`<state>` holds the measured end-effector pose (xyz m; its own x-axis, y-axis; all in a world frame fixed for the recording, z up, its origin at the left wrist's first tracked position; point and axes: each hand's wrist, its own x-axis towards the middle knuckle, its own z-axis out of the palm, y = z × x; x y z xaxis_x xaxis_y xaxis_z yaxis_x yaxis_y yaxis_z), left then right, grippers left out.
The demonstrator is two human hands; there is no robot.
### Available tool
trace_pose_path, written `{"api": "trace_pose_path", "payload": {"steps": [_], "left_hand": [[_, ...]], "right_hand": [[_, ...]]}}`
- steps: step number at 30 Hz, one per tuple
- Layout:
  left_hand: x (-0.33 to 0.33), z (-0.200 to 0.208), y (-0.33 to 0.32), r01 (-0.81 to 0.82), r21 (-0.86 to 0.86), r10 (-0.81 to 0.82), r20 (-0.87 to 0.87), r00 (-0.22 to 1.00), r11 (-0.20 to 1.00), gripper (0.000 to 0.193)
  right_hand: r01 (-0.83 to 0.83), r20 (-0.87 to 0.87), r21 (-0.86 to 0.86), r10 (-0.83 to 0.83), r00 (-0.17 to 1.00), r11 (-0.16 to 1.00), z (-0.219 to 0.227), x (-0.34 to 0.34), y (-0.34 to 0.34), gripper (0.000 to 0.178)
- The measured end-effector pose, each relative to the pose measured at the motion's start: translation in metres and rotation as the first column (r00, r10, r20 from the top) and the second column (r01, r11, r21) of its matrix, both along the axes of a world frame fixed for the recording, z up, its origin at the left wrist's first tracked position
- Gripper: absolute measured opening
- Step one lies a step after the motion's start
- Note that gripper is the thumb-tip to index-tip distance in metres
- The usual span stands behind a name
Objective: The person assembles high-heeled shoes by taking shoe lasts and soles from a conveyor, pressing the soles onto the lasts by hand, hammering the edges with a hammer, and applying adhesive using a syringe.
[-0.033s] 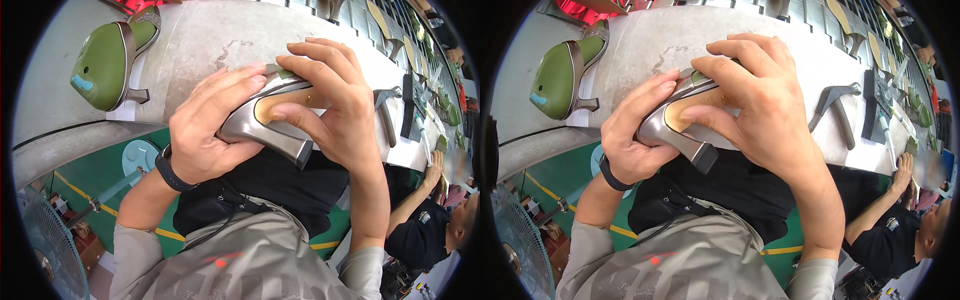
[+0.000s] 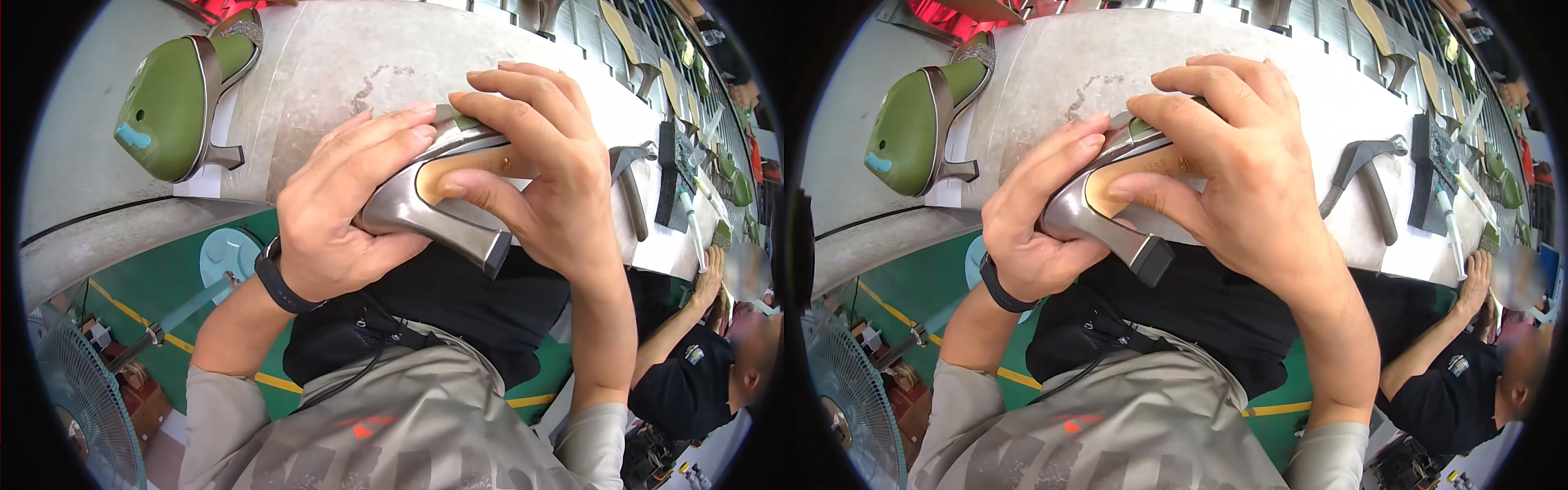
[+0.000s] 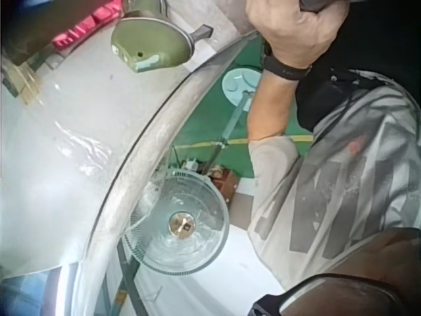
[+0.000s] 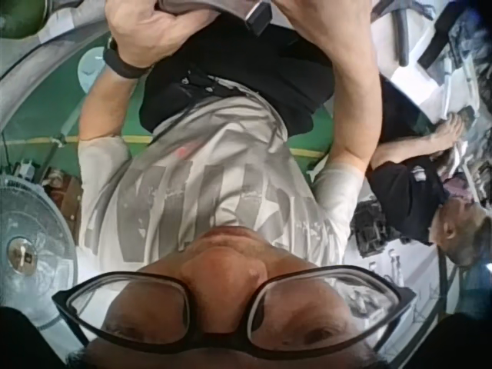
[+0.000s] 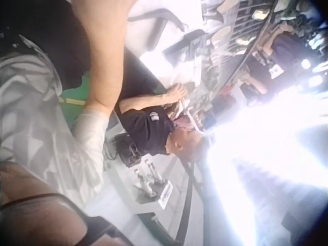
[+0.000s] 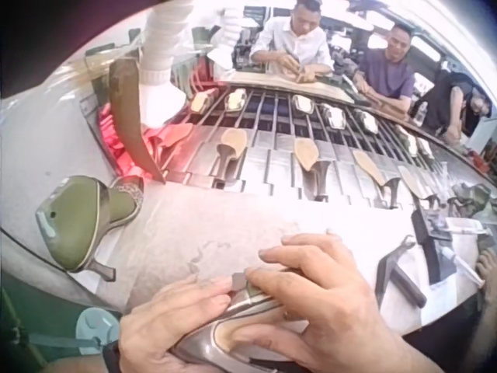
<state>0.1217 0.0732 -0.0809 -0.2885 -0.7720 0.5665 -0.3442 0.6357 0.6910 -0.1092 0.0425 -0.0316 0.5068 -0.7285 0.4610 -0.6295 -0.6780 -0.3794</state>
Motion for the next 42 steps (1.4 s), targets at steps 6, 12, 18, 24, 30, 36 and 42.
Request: {"api": "trace_pose_path", "payload": {"steps": [6, 12, 18, 24, 30, 36, 42], "left_hand": [[0.005, 0.003, 0.0, 0.08, -0.069, -0.07, 0.138, 0.988, 0.994, 0.064], [-0.015, -0.012, 0.004, -0.08, -0.068, 0.077, -0.041, 0.996, 0.994, 0.072], [-0.013, 0.018, -0.01, 0.055, 0.076, -0.06, 0.064, 0.996, 0.996, 0.076], [-0.012, 0.023, -0.003, 0.083, 0.107, -0.099, 0.153, 0.983, 0.991, 0.075], [-0.014, 0.017, -0.006, 0.077, 0.027, -0.082, 0.243, 0.967, 0.997, 0.067], [-0.018, -0.004, -0.004, 0.094, -0.09, -0.069, 0.257, 0.964, 0.991, 0.066], [-0.023, 0.003, -0.005, 0.13, -0.01, -0.121, 0.298, 0.947, 0.991, 0.073]], "right_hand": [[0.034, 0.013, 0.102, -0.036, 0.999, 0.994, 0.006, 0.007, 0.009, 0.043], [0.098, -0.083, 0.281, -0.077, 0.994, 0.955, 0.03, 0.008, -0.005, 0.04], [-0.042, 0.067, 0.104, 0.035, 0.997, 0.994, 0.002, -0.024, -0.014, 0.046], [-0.057, 0.06, 0.086, 0.052, 0.997, 0.995, 0.0, -0.022, -0.011, 0.044], [-0.05, 0.082, 0.138, 0.039, 0.996, 0.989, 0.0, -0.02, -0.008, 0.04], [0.049, -0.011, 0.344, -0.048, 0.999, 0.938, 0.026, -0.009, 0.001, 0.039], [0.088, -0.069, 0.085, -0.083, 0.994, 0.992, 0.005, -0.036, -0.003, 0.058]]}}
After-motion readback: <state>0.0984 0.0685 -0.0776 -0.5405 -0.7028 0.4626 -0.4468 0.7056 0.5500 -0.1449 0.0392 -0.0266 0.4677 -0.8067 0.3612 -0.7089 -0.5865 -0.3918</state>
